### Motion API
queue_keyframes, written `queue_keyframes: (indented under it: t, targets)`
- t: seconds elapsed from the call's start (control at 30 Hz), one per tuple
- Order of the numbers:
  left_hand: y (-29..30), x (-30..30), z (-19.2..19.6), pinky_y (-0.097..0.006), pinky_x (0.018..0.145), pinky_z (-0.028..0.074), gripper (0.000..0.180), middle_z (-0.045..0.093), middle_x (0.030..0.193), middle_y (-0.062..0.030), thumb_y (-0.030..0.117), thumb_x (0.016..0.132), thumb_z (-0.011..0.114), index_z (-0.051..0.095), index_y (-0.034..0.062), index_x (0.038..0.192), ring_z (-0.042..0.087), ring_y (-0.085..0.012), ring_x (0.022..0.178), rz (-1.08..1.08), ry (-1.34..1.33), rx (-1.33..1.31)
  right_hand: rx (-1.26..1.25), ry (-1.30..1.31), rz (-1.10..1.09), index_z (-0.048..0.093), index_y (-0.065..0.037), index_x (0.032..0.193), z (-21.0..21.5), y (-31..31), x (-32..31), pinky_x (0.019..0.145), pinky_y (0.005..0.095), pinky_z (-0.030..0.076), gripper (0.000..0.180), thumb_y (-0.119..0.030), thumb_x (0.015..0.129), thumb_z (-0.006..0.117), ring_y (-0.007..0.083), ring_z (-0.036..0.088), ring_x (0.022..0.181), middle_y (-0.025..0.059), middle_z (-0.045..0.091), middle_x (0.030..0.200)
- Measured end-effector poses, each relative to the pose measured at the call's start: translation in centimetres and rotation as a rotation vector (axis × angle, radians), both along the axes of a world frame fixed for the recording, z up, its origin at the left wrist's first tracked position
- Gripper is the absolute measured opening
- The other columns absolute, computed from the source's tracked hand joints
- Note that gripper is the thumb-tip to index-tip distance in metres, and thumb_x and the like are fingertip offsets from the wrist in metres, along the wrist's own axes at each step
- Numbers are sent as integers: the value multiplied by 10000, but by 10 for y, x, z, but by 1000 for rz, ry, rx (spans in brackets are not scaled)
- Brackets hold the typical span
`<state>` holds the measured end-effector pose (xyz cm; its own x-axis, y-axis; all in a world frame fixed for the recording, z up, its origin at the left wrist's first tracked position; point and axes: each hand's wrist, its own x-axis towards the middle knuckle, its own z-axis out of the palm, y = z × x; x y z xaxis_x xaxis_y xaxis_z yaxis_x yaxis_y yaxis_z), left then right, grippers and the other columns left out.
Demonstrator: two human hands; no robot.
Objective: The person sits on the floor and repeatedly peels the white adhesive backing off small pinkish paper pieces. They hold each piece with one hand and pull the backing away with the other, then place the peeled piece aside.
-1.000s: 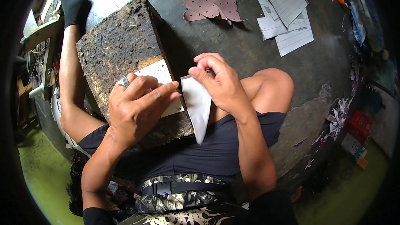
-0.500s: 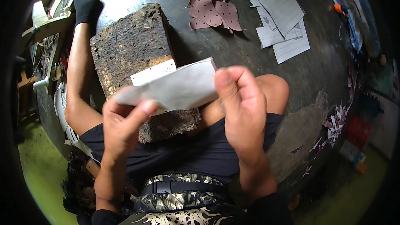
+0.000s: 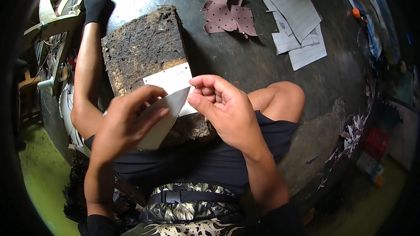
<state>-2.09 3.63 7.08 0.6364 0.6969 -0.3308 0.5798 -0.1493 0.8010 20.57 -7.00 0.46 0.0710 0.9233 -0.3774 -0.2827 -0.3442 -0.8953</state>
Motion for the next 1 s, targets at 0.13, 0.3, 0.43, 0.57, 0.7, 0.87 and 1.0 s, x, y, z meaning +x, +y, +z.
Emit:
queue_keyframes:
  t: [0.13, 0.3, 0.43, 0.57, 0.7, 0.87, 1.0]
  targets:
    - [-18, 5, -42, -552, 780, 571, 244, 787, 983, -227, 157, 1041, 814, 717, 51, 1238, 760, -476, 893, -29, 55, 206, -57, -150, -21, 781, 35, 1246, -20, 10, 0, 820, 211, 558, 178, -95, 1125, 798, 32, 662, 920, -1, 763, 1044]
    - [-27, 24, -66, -478, 862, 530, 362, 753, 1113, -95, 135, 973, 859, 758, 101, 1319, 712, -364, 987, 7, 20, 690, 4, -381, 68, 784, 18, 1234, -24, 18, 4, 847, 221, 574, 150, -69, 1114, 802, 51, 709, 962, 0, 779, 1071]
    - [-24, 33, -84, -450, 802, 541, 345, 749, 1084, -67, 142, 948, 906, 813, 147, 1280, 716, -311, 922, 105, -163, 516, -11, -255, 49, 782, 18, 1247, -23, 21, 10, 842, 217, 575, 149, -57, 1118, 789, 51, 713, 959, 3, 780, 1076]
    - [-25, 25, -91, -437, 782, 541, 252, 737, 1029, -49, 156, 936, 925, 847, 148, 1175, 699, -284, 875, 104, -167, 503, -40, -70, 4, 785, 11, 1273, -29, 17, 9, 804, 213, 567, 168, -59, 1120, 779, 40, 688, 903, 4, 774, 1067]
    - [-23, 26, -92, -423, 764, 532, 236, 722, 1004, -40, 152, 915, 938, 856, 139, 1137, 678, -266, 846, 79, -163, 624, -76, 76, -46, 783, -7, 1273, -40, 14, 7, 772, 220, 567, 178, -123, 1138, 769, 49, 679, 864, 0, 760, 1034]
    - [-22, 27, -92, -412, 745, 519, 255, 713, 1003, -39, 153, 898, 946, 861, 138, 1138, 663, -252, 842, 37, -156, 691, -138, 124, -75, 776, -40, 1171, -46, 17, 5, 729, 231, 553, 193, -232, 1155, 777, 58, 666, 826, -4, 747, 993]
    - [-23, 25, -94, -411, 739, 514, 266, 710, 1007, -31, 155, 893, 952, 865, 132, 1144, 653, -244, 834, 33, -155, 698, -199, 56, -43, 774, -45, 1166, -47, 20, 4, 730, 232, 552, 221, -266, 1157, 783, 54, 660, 822, -11, 743, 988]
